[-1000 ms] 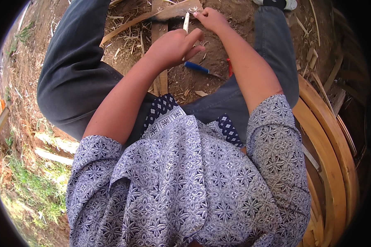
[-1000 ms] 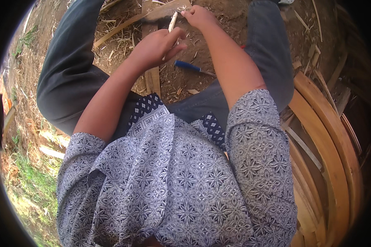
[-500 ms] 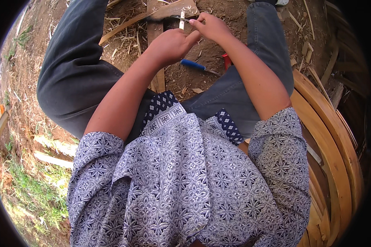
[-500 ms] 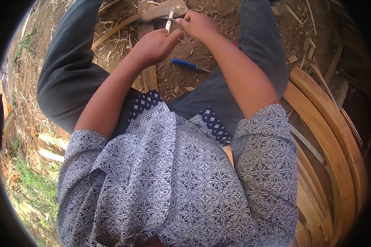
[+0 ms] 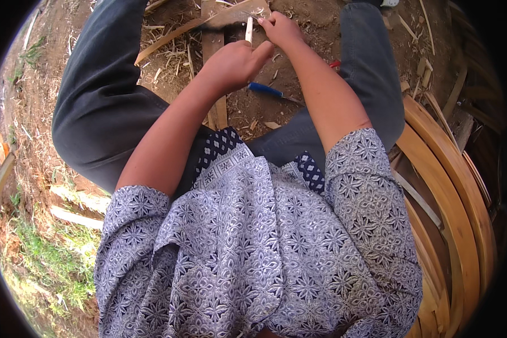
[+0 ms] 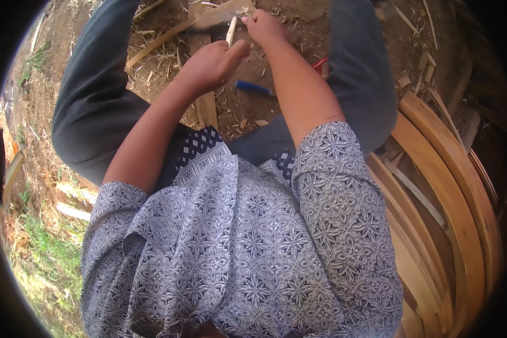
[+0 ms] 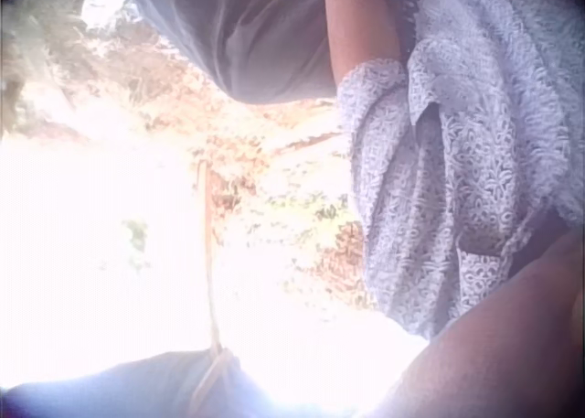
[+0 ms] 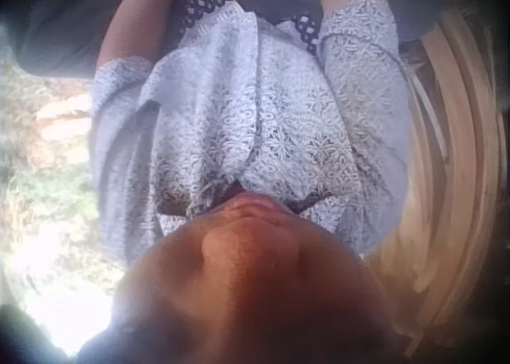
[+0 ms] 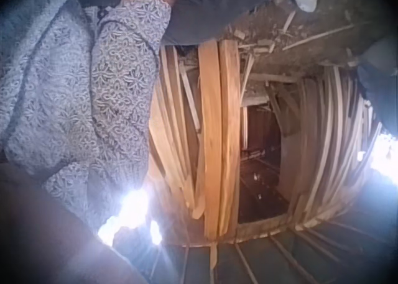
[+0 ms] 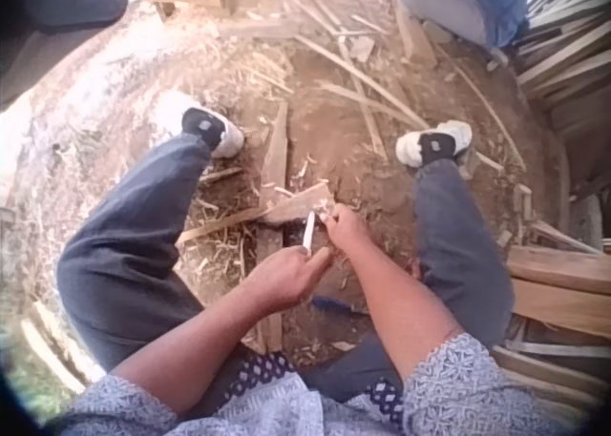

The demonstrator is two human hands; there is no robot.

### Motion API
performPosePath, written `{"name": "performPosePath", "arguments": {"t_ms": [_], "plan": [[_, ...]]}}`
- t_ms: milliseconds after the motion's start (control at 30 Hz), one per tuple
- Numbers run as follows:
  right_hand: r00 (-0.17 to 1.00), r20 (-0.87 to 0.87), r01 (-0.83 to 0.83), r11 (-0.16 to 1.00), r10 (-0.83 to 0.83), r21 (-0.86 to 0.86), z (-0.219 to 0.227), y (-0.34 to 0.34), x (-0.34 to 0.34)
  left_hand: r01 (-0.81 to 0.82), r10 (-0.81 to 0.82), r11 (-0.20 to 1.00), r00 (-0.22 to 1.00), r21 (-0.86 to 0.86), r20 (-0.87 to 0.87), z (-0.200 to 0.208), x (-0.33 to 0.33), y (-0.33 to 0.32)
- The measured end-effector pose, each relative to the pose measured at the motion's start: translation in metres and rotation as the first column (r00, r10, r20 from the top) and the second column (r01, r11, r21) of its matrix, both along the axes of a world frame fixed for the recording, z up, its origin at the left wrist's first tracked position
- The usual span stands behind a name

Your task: The person sits on the ground and uses a knife to carve a small piece of wood held between their legs. They repeatedly scrape the wood to remove shavings and refine its shape.

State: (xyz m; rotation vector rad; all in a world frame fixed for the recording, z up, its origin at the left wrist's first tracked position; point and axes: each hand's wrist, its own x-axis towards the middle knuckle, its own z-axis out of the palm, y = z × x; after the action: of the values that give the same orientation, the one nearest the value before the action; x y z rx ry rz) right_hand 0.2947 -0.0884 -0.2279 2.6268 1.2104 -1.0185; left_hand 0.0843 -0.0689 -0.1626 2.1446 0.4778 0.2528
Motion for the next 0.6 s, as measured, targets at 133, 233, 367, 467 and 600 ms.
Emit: {"name": "performPosePath", "arguments": {"t_ms": [133,233,367,467,600], "plan": [[0.996,-0.09,-0.012,0.998,0.017,0.056,-0.02,-0.004,0.021,-0.019,0.018,1.0,1.0,0.017,0.024,0.0,-0.003,-0.003],[0.993,-0.107,-0.05,0.996,0.058,0.076,-0.014,0.0,0.026,-0.078,0.078,0.997,0.997,-0.004,0.019,0.007,0.0,0.002],[0.976,-0.175,-0.115,0.99,0.127,0.078,0.015,-0.01,0.021,-0.136,0.14,0.989,0.986,-0.058,0.086,0.008,-0.002,0.004],[0.963,-0.205,-0.163,0.983,0.178,0.087,0.029,-0.021,0.017,-0.158,0.16,0.987,0.985,-0.037,0.064,-0.001,-0.004,0.002],[0.971,-0.146,-0.185,0.982,0.187,0.032,0.039,-0.017,0.001,-0.179,0.181,0.983,0.981,-0.03,0.073,-0.011,-0.003,-0.001]]}}
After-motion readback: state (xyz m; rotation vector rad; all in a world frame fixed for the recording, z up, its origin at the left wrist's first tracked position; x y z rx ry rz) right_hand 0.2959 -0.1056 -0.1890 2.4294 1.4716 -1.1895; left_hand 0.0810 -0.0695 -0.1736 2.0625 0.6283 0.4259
